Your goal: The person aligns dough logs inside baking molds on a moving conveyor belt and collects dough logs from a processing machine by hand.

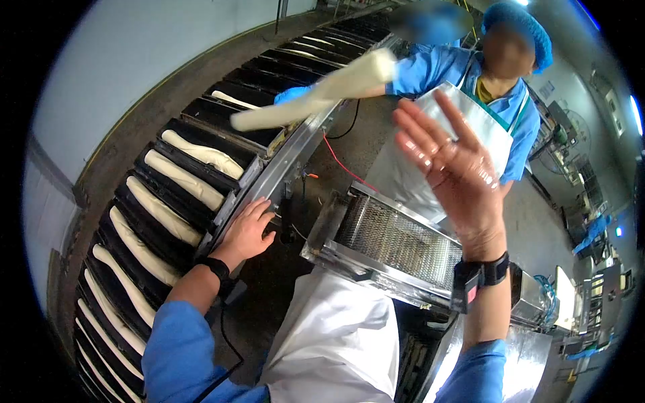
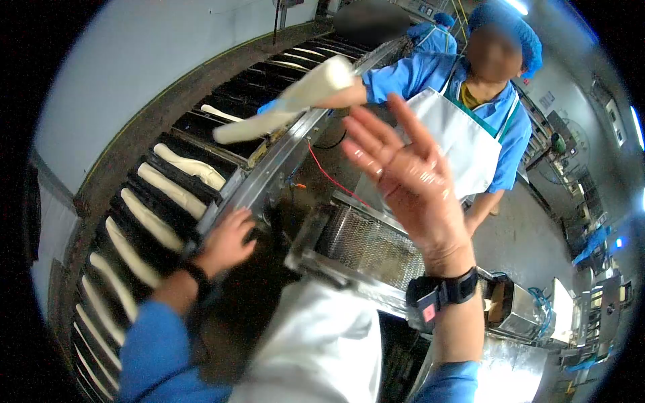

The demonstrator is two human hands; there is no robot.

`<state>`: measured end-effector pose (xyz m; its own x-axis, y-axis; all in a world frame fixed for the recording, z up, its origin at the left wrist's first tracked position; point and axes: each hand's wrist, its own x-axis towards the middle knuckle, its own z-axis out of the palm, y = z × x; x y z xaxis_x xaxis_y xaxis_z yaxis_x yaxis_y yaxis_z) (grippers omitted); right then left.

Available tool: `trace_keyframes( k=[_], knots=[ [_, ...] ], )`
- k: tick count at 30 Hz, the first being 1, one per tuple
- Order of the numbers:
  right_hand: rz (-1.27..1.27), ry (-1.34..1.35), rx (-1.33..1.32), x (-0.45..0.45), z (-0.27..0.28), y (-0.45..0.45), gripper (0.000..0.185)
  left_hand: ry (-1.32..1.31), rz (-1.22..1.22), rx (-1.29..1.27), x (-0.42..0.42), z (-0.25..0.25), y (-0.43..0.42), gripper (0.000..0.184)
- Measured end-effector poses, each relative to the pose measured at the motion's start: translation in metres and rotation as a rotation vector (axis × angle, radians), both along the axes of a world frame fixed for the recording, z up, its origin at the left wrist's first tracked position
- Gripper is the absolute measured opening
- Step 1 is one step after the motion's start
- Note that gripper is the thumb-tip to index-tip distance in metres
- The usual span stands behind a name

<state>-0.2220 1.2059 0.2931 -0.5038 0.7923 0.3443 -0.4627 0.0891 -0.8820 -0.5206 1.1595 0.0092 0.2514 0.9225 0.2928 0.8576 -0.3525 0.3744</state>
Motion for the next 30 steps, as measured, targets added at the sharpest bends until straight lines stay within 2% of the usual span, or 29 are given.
trace_keyframes(
  k=[2, 6, 12, 14, 16, 18, 19, 20, 22, 30],
  knots=[
    [0.063, -0.047, -0.020, 0.000, -0.014, -0.010, 0.085, 0.009, 0.007, -0.008, -0.001, -0.002, 0.002, 0.041],
    [-0.042, -0.193, -0.141, 0.048, -0.072, -0.042, 0.078, 0.019, 0.022, -0.028, 0.001, -0.003, 0.001, 0.040],
    [-0.703, -0.725, -0.382, 0.204, -0.208, -0.128, 0.072, 0.022, 0.013, -0.063, 0.009, 0.001, 0.001, 0.041],
    [-0.945, -0.962, -0.428, 0.239, -0.216, -0.171, 0.071, 0.025, 0.018, -0.053, 0.008, -0.009, 0.003, 0.041],
    [-1.146, -1.540, -0.272, 0.286, -0.235, -0.213, 0.078, 0.046, 0.014, -0.073, 0.016, 0.002, 0.003, 0.041],
    [-1.116, -1.713, -0.501, 0.345, -0.276, -0.250, 0.089, 0.073, 0.035, -0.107, 0.011, -0.002, 0.001, 0.041],
    [-1.150, -1.876, -0.549, 0.345, -0.281, -0.260, 0.098, 0.079, 0.014, -0.065, 0.008, -0.008, 0.002, 0.042],
    [-1.112, -1.926, -0.677, 0.345, -0.282, -0.268, 0.108, 0.083, -0.007, -0.023, 0.005, -0.012, 0.005, 0.042],
    [-1.113, -1.935, -0.670, 0.341, -0.290, -0.275, 0.116, 0.101, 0.022, -0.058, 0.008, -0.011, 0.005, 0.043],
    [-1.005, -2.008, -0.511, 0.343, -0.282, -0.233, 0.120, 0.103, 0.032, -0.042, 0.013, 0.004, -0.001, 0.042]
  ],
)
